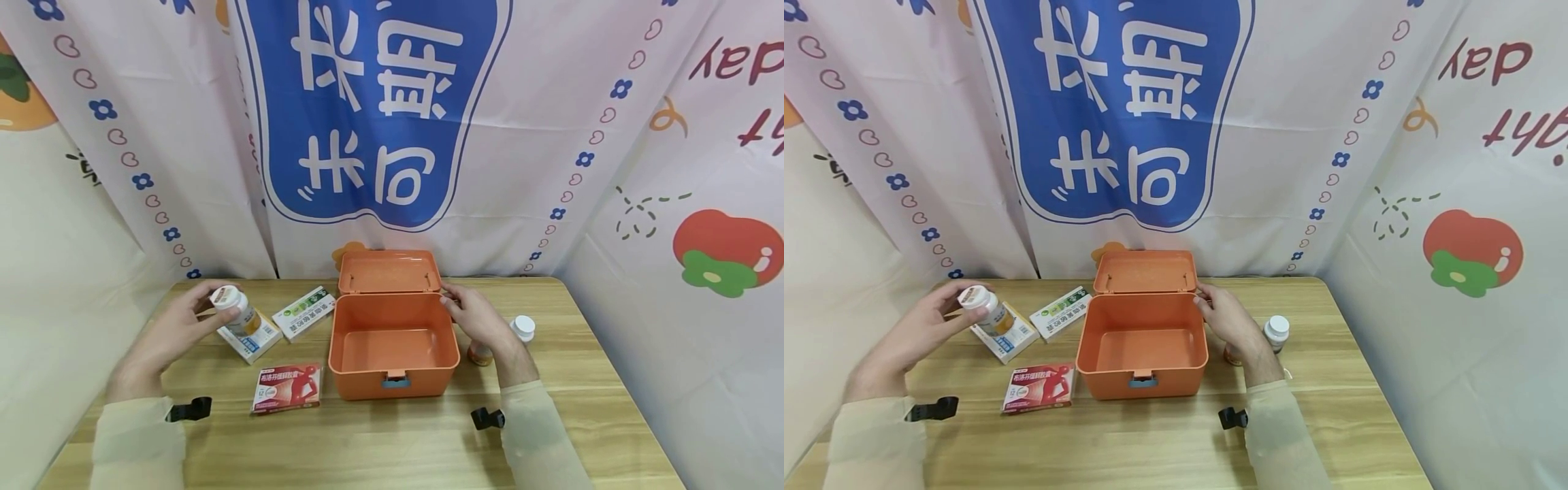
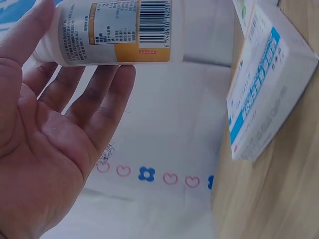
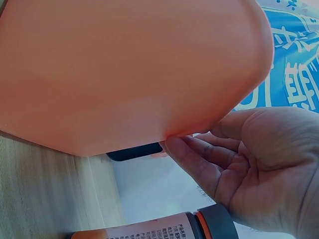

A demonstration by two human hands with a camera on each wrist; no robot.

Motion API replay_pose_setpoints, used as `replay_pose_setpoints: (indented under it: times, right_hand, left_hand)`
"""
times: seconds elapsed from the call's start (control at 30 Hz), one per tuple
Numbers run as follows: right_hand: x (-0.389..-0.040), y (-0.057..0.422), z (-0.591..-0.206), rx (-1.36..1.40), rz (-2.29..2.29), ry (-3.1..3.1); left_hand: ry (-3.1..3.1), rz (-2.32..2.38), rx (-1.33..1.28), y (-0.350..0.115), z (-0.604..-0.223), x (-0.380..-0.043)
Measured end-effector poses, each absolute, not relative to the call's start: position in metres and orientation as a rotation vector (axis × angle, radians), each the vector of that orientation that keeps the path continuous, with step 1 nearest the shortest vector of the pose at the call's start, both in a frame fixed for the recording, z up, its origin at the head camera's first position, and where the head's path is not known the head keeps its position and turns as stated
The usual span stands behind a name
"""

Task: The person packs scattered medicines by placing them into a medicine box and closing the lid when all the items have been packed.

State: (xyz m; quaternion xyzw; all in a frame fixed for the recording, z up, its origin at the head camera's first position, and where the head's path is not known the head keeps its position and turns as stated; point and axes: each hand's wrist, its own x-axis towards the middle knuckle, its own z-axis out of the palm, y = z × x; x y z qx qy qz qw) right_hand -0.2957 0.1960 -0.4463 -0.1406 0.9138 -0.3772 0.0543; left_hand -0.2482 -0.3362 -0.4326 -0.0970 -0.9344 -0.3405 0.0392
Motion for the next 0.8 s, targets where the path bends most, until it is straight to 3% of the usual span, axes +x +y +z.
replay_pose_setpoints:
  times: [0.8]
  right_hand:
    - [-0.295,0.194,-0.446,-0.439,-1.132,2.807]
  left_hand:
    - [-2.869,-1.288,-0.46,-0.268,-0.404,-0.257]
